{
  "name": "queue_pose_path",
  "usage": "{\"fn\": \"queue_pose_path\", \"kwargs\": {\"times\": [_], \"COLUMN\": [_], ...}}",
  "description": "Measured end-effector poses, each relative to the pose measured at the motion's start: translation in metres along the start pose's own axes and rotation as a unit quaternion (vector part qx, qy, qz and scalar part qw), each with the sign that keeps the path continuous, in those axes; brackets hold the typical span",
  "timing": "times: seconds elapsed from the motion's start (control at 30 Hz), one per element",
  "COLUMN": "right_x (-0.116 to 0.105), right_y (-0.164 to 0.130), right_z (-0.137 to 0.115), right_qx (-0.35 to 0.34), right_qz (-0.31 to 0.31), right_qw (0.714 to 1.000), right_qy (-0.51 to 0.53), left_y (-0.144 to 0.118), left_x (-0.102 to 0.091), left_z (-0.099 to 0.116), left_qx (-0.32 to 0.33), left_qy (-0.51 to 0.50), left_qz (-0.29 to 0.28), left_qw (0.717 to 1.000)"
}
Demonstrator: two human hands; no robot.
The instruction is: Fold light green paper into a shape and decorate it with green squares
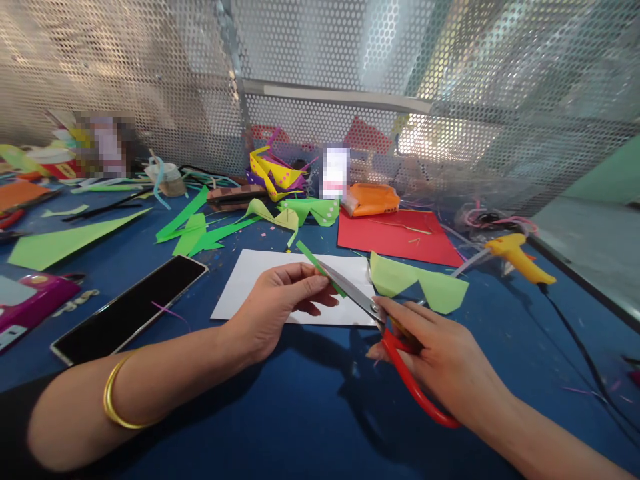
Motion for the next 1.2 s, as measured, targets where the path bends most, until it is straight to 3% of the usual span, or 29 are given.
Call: {"fn": "queue_pose_path", "kwargs": {"times": [0.17, 0.33, 0.7, 1.2], "right_x": [-0.003, -0.003, 0.001, -0.001], "right_y": [0.002, 0.001, -0.002, 0.002], "right_z": [0.001, 0.003, 0.007, -0.005], "right_qx": [0.005, 0.007, 0.043, -0.012], "right_qz": [0.002, -0.001, -0.007, 0.018], "right_qw": [1.000, 1.000, 0.999, 0.999], "right_qy": [-0.009, -0.003, 0.007, -0.041], "left_y": [0.003, 0.004, 0.006, 0.002], "left_x": [-0.010, -0.010, -0.012, -0.003], "left_z": [0.011, 0.013, 0.011, 0.000], "left_qx": [0.035, 0.054, 0.045, 0.006], "left_qy": [-0.007, 0.005, -0.017, -0.043], "left_qz": [0.038, 0.029, 0.043, 0.031], "left_qw": [0.999, 0.998, 0.998, 0.999]}}
Point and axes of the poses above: each hand's wrist, its own y-axis towards the middle knuckle, its own x-axis out of the palm, z = x × y, the point moved 8 cm from there along y, towards the middle knuckle
